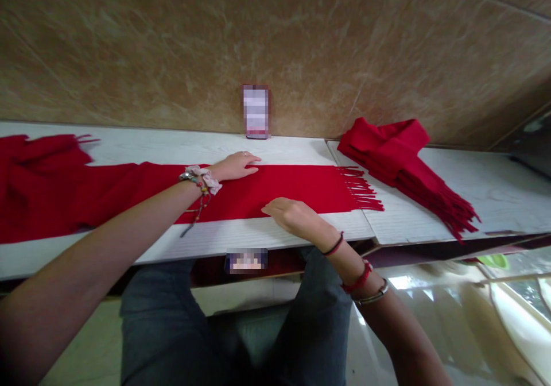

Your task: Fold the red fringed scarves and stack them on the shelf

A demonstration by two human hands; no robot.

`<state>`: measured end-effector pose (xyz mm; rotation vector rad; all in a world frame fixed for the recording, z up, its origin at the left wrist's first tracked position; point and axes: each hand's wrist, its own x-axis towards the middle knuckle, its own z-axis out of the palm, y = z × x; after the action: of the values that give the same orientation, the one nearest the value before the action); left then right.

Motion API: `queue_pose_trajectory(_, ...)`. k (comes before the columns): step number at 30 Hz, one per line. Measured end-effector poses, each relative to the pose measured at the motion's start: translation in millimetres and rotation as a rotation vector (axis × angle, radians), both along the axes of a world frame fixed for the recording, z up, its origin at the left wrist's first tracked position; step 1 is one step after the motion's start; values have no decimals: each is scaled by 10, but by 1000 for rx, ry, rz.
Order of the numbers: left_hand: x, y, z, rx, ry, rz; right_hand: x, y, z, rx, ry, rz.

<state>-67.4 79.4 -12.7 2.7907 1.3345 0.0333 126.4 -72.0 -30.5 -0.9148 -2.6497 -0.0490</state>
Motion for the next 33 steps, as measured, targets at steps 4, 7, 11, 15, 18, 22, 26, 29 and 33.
queue_pose_trajectory(4, 33, 113, 127, -71, 7, 34, -92, -77, 98, 9, -160, -57)
queue_pose_trajectory(7, 36, 173, 149, -148, 0, 70, -190, -125, 137, -4, -222, -137)
queue_pose_trajectory(11, 45, 239, 155, -249, -18, 77, -276, -152, 149, 0, -306, -216)
queue_pose_trajectory(15, 98, 280, 160, -267, -81, 44, -317, -143, 105, 66, -280, -252)
queue_pose_trajectory(18, 143, 283, 153, -255, -122, 51, -362, -130, 76, 126, -282, -255)
queue_pose_trajectory(22, 173, 289, 123, -261, -180, 86, -436, -116, 68, 179, -311, -250)
queue_pose_trajectory(26, 157, 324, 90, -302, -315, 138, -467, -114, 49, 240, -290, -255)
queue_pose_trajectory(29, 130, 324, 92, -367, -472, 175, -448, -124, 12, 294, -236, -276)
queue_pose_trajectory(33, 121, 260, 120, -494, -665, 249, -411, -140, -32, 313, -164, -322)
